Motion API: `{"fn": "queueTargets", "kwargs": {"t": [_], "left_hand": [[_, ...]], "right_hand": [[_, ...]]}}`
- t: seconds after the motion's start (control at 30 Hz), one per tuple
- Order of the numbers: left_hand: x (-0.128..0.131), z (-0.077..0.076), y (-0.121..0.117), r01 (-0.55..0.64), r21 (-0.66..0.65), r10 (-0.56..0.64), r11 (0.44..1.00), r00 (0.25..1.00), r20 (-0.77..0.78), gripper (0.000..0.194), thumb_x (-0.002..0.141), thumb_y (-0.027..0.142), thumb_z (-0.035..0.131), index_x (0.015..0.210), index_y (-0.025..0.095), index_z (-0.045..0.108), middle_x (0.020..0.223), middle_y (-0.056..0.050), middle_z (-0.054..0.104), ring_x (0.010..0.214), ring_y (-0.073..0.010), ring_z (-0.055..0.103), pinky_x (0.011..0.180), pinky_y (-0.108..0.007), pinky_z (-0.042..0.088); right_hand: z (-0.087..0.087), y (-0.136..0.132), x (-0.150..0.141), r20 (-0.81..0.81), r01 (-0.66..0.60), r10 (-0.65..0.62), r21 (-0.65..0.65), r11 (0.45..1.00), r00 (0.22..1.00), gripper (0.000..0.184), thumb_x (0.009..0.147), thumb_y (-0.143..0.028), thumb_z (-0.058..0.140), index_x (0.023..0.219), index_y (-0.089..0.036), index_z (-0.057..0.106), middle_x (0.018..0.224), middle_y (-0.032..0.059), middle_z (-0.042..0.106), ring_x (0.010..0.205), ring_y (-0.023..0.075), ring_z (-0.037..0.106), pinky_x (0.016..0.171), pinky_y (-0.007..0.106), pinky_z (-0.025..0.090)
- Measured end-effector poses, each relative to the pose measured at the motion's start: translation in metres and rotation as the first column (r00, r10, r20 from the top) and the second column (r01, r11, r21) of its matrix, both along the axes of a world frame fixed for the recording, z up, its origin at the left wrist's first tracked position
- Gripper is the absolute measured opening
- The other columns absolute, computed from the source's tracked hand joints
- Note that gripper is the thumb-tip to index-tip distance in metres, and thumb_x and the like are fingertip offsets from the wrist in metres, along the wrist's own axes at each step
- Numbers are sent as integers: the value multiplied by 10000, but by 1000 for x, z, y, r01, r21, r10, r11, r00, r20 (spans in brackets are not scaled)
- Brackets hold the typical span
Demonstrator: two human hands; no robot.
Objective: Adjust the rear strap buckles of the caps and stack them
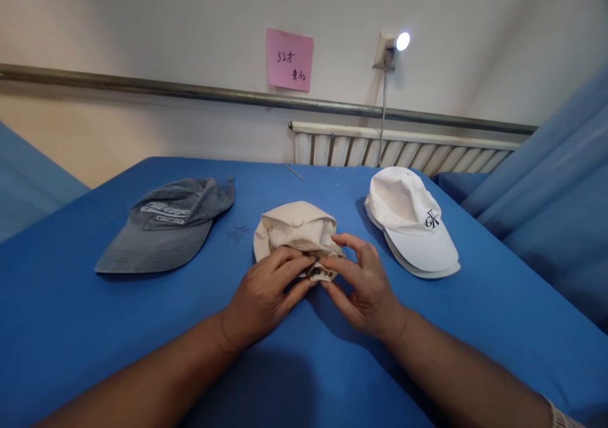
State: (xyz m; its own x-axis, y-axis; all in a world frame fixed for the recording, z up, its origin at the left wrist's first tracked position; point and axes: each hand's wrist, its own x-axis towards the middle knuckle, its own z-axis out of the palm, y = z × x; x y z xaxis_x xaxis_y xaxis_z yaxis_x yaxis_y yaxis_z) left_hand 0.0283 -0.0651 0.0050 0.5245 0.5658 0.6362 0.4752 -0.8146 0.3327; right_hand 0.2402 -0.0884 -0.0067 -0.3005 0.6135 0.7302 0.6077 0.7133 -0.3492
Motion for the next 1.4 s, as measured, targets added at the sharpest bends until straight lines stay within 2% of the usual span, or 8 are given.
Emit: {"fn": "queueTargets", "kwargs": {"t": [0.2,0.4,0.57,0.83,1.4], "left_hand": [[-2,-1,-2,31,11,-31,999,999,-24,264,914,205,637,1174,173,611,1020,-87,660,914,-189,661,797,-327,575],[-1,2,-3,49,19,-48,999,998,-47,253,917,174,612,1169,169,615,1000,-80,645,897,-179,649,792,-309,565],[-1,-1,-3,49,27,-47,998,997,-67,239,909,164,615,1148,176,619,992,-72,640,891,-176,636,779,-302,556],[0,2,-3,71,19,-69,997,995,-71,235,909,157,608,1142,171,635,978,-75,646,882,-178,634,783,-310,558],[-2,-1,-2,63,72,-57,995,995,-85,249,894,165,615,1139,177,658,972,-78,674,878,-178,665,780,-294,575]], "right_hand": [[1,-1,1,-1,-44,44,-15,999,999,227,878,-178,618,1099,-229,625,1341,132,494,1219,291,528,944,487,483],[-1,0,0,-13,-95,95,-48,994,995,391,888,-152,591,1272,-227,573,1320,132,524,1176,258,555,952,452,495],[-1,0,0,-36,-114,112,-61,992,993,327,897,-168,584,1213,-248,604,1254,101,581,1115,239,592,918,433,512],[-1,-1,-1,-46,-120,117,-61,991,992,270,911,-159,575,1168,-236,612,1209,97,604,1135,233,588,917,425,508],[0,-2,0,-60,-138,134,-71,988,989,267,909,-151,576,1158,-242,607,1209,97,614,1138,234,599,913,412,518]]}}
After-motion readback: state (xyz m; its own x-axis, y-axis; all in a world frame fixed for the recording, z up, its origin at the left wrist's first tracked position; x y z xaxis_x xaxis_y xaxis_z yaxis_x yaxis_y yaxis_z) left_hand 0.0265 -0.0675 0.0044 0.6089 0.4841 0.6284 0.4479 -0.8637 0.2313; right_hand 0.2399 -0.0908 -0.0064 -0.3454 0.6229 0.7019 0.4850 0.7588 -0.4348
